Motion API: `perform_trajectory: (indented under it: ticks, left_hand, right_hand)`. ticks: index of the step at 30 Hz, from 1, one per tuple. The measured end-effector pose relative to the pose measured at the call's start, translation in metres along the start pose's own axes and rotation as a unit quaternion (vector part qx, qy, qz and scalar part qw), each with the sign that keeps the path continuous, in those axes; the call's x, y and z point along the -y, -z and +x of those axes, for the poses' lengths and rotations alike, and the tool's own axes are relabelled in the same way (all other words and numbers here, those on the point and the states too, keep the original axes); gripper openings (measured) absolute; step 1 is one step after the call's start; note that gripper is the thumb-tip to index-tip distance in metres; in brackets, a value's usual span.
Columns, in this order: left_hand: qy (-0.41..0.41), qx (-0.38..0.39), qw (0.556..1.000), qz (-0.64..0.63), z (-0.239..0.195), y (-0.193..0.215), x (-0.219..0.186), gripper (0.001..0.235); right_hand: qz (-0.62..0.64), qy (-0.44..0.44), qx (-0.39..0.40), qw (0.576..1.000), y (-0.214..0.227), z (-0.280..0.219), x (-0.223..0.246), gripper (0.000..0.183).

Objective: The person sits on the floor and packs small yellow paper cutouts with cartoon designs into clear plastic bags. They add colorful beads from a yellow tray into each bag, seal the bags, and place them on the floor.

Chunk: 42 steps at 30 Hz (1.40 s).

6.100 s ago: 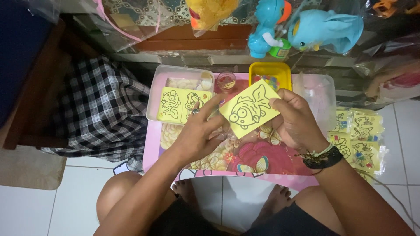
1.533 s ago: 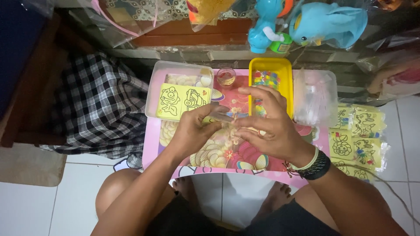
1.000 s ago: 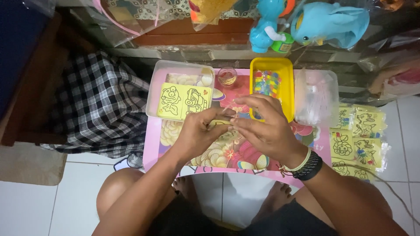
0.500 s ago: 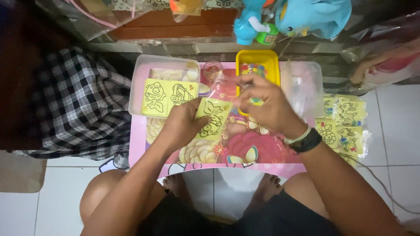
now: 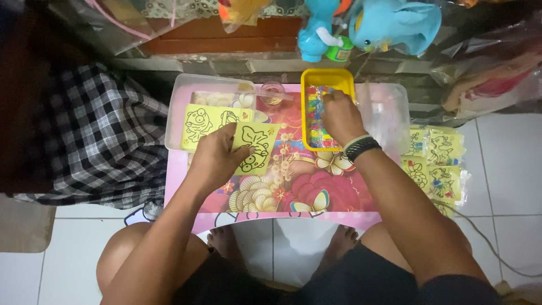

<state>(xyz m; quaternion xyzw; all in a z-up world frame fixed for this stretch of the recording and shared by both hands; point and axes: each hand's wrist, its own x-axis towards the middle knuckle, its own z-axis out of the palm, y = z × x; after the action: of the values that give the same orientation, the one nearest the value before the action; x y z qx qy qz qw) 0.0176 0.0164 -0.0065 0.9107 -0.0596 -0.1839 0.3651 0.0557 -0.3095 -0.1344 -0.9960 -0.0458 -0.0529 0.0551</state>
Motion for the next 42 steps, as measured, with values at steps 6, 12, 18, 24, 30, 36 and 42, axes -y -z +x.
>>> perform_trajectory:
  ticks: [6,12,18,24,30,36,42]
  left_hand:
    - [-0.005,0.003,1.0,-0.001,-0.002,0.007,0.009,0.029]
    - [-0.019,-0.004,1.0,-0.02,-0.004,0.017,0.007,0.028]
    - [-0.037,-0.004,0.999,-0.026,-0.006,0.02,-0.001,0.025]
    - [-0.038,0.0,0.999,-0.027,-0.009,0.019,-0.004,0.025]
    - [-0.027,-0.003,0.999,-0.022,-0.012,0.025,-0.004,0.025]
    - [-0.026,0.002,0.999,-0.022,-0.007,0.021,-0.002,0.024]
    - [-0.034,0.017,0.999,-0.019,-0.009,0.014,-0.008,0.022]
  right_hand:
    - [0.012,-0.005,0.044,0.999,-0.017,0.0,-0.004,0.043]
    - [0.004,-0.111,0.07,0.991,0.0,0.001,-0.016,0.036]
    - [0.156,-0.149,-0.018,0.976,0.034,-0.007,-0.012,0.022]
    - [0.165,-0.099,-0.015,0.981,0.016,-0.011,-0.007,0.02]
    - [0.201,-0.062,-0.072,0.975,0.03,-0.006,-0.022,0.018]
    - [0.456,-0.183,0.002,0.871,0.085,-0.019,-0.002,0.018]
    - [0.614,-0.141,-0.019,0.777,0.14,-0.039,0.024,0.022]
